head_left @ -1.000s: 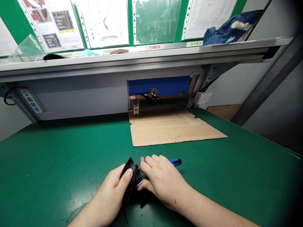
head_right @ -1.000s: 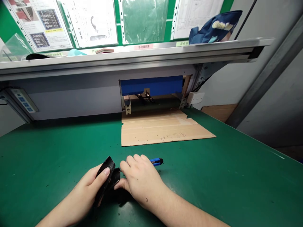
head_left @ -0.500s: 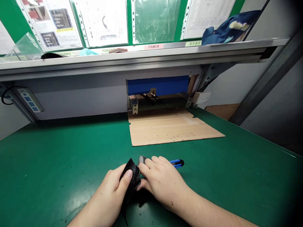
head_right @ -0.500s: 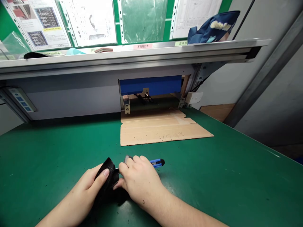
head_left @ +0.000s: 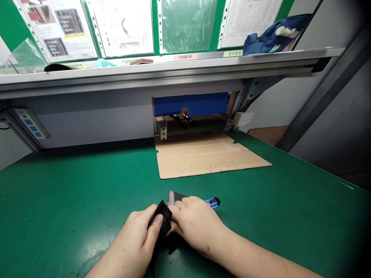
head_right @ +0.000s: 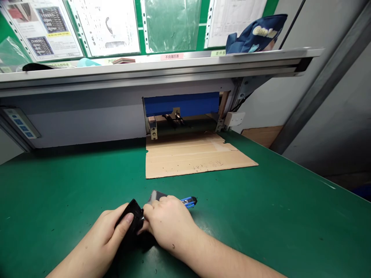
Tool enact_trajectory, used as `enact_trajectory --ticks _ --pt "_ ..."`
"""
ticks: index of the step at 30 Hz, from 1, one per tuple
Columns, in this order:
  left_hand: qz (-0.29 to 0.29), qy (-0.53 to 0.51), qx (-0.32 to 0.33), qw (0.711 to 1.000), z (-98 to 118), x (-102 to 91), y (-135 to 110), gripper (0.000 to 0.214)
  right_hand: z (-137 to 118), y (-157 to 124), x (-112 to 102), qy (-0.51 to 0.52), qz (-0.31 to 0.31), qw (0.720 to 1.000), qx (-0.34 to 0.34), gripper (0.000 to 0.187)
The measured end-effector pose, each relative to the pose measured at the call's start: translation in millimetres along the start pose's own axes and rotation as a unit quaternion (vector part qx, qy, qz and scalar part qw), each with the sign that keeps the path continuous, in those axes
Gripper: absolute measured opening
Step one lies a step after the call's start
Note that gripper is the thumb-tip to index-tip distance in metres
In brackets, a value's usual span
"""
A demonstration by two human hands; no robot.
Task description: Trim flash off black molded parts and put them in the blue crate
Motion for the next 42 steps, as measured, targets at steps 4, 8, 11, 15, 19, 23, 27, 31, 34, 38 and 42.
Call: enact_trajectory --ticks 4,8,11,15,19,23,27,31,34,38,42 --pt "0.024 -0.012 0.022 0.999 -0.1 -0.5 -0.7 0.034 7.5 -2.1 -2.2 0.177 0.002 0.984 -0.031 0.027" --pt "0.075 -0.039 0.047 0.995 -0.7 0.3 -0.7 0.036 10.9 -1.5 -4.1 0.251 0.093 0.963 0.018 0.038" --pt "0.105 -0.063 0.051 0.991 -3.3 3.3 -1.0 0.038 7.6 -1.3 -5.7 0.268 0.128 0.954 0.032 0.038" --pt "0.147 -0.080 0.037 0.985 -9.6 7.2 -2.7 0.039 1.4 -3.1 -6.0 0.266 0.142 0.953 0.035 0.044" --pt "0.155 -0.085 0.037 0.984 -13.7 8.0 -3.5 0.040 -0.7 -3.1 -5.3 0.275 0.143 0.950 0.034 0.050" --pt "0.160 -0.085 0.028 0.983 -13.6 7.1 -3.3 0.037 0.4 -2.6 -6.2 0.287 0.152 0.945 0.040 0.054" --pt "0.151 -0.092 0.042 0.983 -13.1 6.9 -3.1 0.038 -1.3 -3.6 -5.2 0.272 0.150 0.950 0.030 0.058" --pt "0.153 -0.084 0.047 0.984 -14.6 6.6 -2.9 0.038 -1.9 -3.4 -3.5 0.245 0.144 0.959 0.010 0.059" --pt "0.151 -0.072 0.053 0.984 -12.6 7.6 -1.6 0.039 2.9 -3.2 -6.2 0.275 0.105 0.955 -0.030 0.055" --pt "0.157 -0.055 0.060 0.984 -11.2 10.2 -0.5 0.043 13.5 -3.0 -9.9 0.330 0.062 0.940 -0.060 0.046" --pt "0.188 -0.040 0.062 0.979 -21.7 5.2 -7.5 0.041 10.9 0.1 -3.8 0.328 0.025 0.941 -0.086 0.045"
Point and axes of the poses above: each hand's wrist, its own y-axis towards the middle knuckle, its own x-axis out of the palm, z = x × y, the point moved 1 cm from there along y, towards the middle knuckle, and after that the axes turned 9 degrees about -y, right-handed, at the moved point
